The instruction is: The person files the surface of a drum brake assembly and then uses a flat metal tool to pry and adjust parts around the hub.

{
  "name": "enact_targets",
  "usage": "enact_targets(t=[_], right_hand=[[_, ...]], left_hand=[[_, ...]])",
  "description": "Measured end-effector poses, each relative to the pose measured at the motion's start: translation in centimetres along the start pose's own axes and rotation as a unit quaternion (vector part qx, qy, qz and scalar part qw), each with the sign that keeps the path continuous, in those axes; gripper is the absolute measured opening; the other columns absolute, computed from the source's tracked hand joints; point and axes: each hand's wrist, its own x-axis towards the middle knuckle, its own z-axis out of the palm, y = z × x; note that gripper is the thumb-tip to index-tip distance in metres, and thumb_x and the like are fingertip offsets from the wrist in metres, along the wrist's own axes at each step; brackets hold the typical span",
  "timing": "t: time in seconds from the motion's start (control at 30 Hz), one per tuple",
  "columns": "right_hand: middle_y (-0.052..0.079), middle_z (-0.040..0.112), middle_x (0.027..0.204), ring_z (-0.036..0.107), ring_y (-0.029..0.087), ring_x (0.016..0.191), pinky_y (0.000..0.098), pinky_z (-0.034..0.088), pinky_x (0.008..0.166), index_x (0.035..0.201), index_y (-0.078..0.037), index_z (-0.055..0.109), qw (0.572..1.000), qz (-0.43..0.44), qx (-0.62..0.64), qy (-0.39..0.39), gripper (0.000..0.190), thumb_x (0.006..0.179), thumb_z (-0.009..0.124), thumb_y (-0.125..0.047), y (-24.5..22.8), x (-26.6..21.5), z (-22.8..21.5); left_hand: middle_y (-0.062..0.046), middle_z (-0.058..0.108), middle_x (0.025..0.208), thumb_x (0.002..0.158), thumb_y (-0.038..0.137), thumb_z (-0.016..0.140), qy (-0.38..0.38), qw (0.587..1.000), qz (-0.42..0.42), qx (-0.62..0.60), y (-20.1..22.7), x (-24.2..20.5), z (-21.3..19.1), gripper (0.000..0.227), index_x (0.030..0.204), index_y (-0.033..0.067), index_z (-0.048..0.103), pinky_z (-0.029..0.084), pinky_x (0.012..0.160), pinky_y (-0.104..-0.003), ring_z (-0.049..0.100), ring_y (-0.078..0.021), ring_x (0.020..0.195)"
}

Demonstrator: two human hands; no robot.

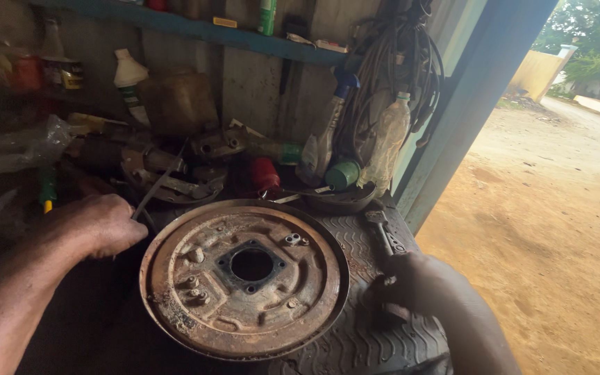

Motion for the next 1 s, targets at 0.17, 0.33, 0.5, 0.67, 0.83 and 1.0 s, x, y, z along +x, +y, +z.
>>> enact_targets(t=[0.17,0.33,0.5,0.67,0.83,1.0], right_hand=[[0.006,0.080,0.102,0.078,0.018,0.084,0.0329,0.064,0.076,0.124,-0.030,0.073,1.000,0.016,0.015,0.002,0.044,0.081,0.078,-0.030,-1.0,0.3,0.4],[0.005,0.081,0.099,0.079,0.021,0.076,0.0344,0.065,0.070,0.125,-0.028,0.073,0.991,0.057,0.112,0.047,0.038,0.087,0.069,-0.025,-1.8,-0.3,-0.3],[0.010,0.083,0.093,0.078,0.018,0.076,0.0355,0.060,0.067,0.123,-0.015,0.069,0.918,-0.044,0.296,0.262,0.050,0.076,0.083,-0.027,-1.8,-1.6,-1.6],[0.012,0.078,0.092,0.079,0.025,0.074,0.0410,0.062,0.068,0.116,-0.015,0.075,0.927,-0.045,0.308,0.209,0.040,0.080,0.079,-0.034,-2.2,0.2,0.2],[0.011,0.078,0.100,0.072,0.024,0.090,0.0391,0.057,0.079,0.108,-0.011,0.076,0.945,-0.121,0.057,0.299,0.032,0.084,0.075,-0.032,-2.6,2.2,2.1],[0.011,0.080,0.096,0.073,0.026,0.086,0.0411,0.061,0.075,0.120,-0.008,0.073,0.923,-0.036,0.339,0.179,0.032,0.103,0.062,-0.033,-4.8,1.5,2.7]], left_hand=[[-0.009,0.079,0.074,0.095,0.050,0.067,0.004,0.999,-0.018,0.044,1.0,-1.9,-1.5,0.045,0.091,0.0078,0.082,0.058,0.072,-0.041,0.075,-0.0217,0.070],[-0.013,0.077,0.104,0.092,0.051,0.065,0.233,0.955,0.129,-0.133,2.1,-2.3,-1.4,0.048,0.115,0.0098,0.076,0.058,0.082,-0.046,0.073,-0.0291,0.094],[-0.012,0.083,0.102,0.087,0.042,0.067,0.128,0.914,0.181,-0.341,3.3,-1.6,0.0,0.042,0.109,0.0082,0.079,0.060,0.086,-0.042,0.079,-0.0272,0.096],[-0.011,0.081,0.106,0.088,0.041,0.068,0.107,0.949,0.162,-0.248,3.5,-2.4,-0.2,0.038,0.109,0.0114,0.081,0.057,0.089,-0.038,0.076,-0.0227,0.098],[-0.013,0.081,0.102,0.091,0.043,0.068,0.051,0.971,0.136,-0.190,3.0,-2.8,-0.8,0.040,0.106,0.0081,0.082,0.054,0.091,-0.039,0.075,-0.0229,0.095],[-0.016,0.076,0.084,0.094,0.040,0.068,-0.101,0.972,0.126,-0.172,1.9,-2.0,-0.4,0.042,0.096,0.0005,0.083,0.054,0.064,-0.041,0.066,-0.0243,0.069]])
